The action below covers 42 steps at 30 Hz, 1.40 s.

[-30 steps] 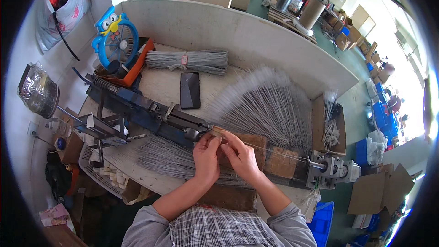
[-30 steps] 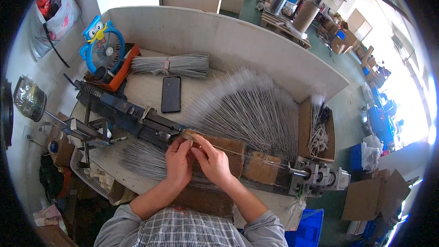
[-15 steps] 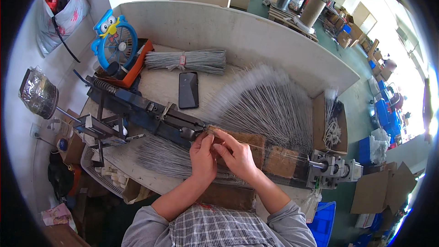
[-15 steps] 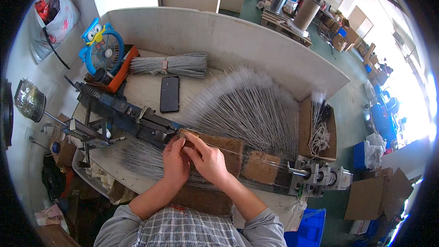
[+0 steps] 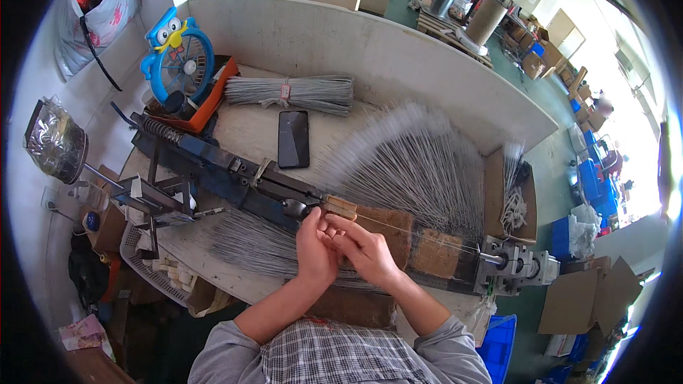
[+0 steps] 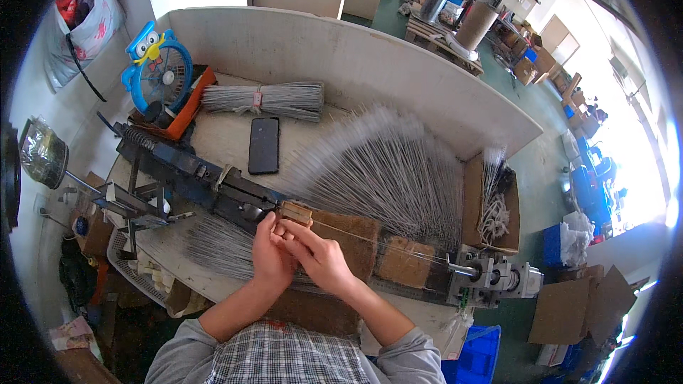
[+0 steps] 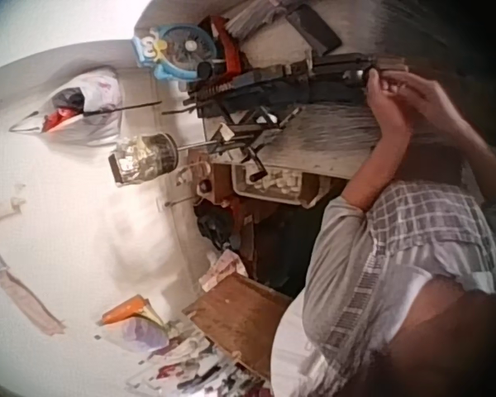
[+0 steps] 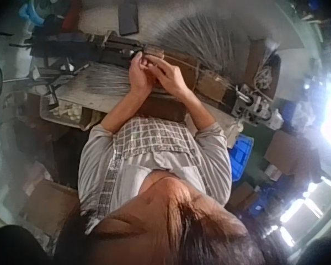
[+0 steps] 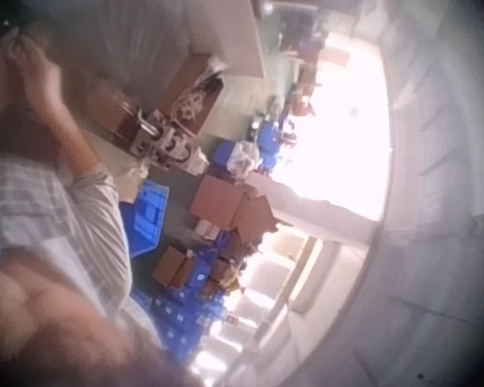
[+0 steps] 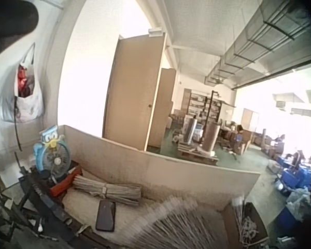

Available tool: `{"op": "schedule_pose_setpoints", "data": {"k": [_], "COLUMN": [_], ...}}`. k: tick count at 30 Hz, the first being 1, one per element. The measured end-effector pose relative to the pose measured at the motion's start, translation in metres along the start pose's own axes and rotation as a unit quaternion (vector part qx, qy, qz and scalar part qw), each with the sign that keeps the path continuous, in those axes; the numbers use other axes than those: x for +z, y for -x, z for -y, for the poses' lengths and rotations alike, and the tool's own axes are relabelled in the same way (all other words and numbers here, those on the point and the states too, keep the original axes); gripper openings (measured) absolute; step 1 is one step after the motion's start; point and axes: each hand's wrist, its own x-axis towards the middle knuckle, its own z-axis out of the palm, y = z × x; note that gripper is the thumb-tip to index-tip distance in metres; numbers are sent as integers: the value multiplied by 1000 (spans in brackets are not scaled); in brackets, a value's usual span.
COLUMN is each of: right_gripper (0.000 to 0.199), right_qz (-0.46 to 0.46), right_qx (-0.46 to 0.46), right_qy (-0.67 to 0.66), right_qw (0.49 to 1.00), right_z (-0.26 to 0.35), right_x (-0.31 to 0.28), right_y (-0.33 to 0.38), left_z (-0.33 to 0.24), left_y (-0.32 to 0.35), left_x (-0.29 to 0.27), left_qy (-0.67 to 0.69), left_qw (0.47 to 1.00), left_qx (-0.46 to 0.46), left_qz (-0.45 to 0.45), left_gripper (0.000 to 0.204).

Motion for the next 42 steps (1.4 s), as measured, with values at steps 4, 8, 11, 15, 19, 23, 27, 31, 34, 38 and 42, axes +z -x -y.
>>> {"op": "schedule_pose_setpoints", "data": {"k": [4,8,11,15,19,23,27,31,34,38,42], "right_gripper": [41,45,45,49,44,27,19,17,14,13,11], "right_qz": [-46,-62,-56,-56,-120,-171,-145,-158,-167,-152,-130], "right_qx": [2,-1,-10,-15,-109,-171,-152,-157,-183,-166,-106], "right_qy": [76,108,143,142,256,428,446,422,378,324,295], "right_qw": [996,992,988,988,953,871,870,879,892,919,941], "right_z": [0,-8,-1,-9,15,33,22,20,24,35,6], "right_x": [-10,-7,-13,-14,-25,-39,-39,-42,-50,-55,-59], "right_y": [4,0,3,2,6,2,10,16,17,38,67], "left_z": [1,0,4,4,-2,-10,-18,-17,-15,-11,-32], "left_y": [4,1,2,1,5,11,17,19,20,25,38], "left_x": [18,7,12,10,15,14,15,17,18,5,-15], "left_qy": [-48,-86,-85,-94,-75,-40,-88,-136,-178,-270,-305], "left_qw": [997,995,994,993,996,999,996,989,984,961,949], "left_qx": [56,54,66,69,48,19,-11,-28,-27,-56,-58], "left_qz": [-4,12,5,18,18,-1,18,54,16,27,47], "left_gripper": [14,17,18,18,23,35,51,53,54,49,51]}}
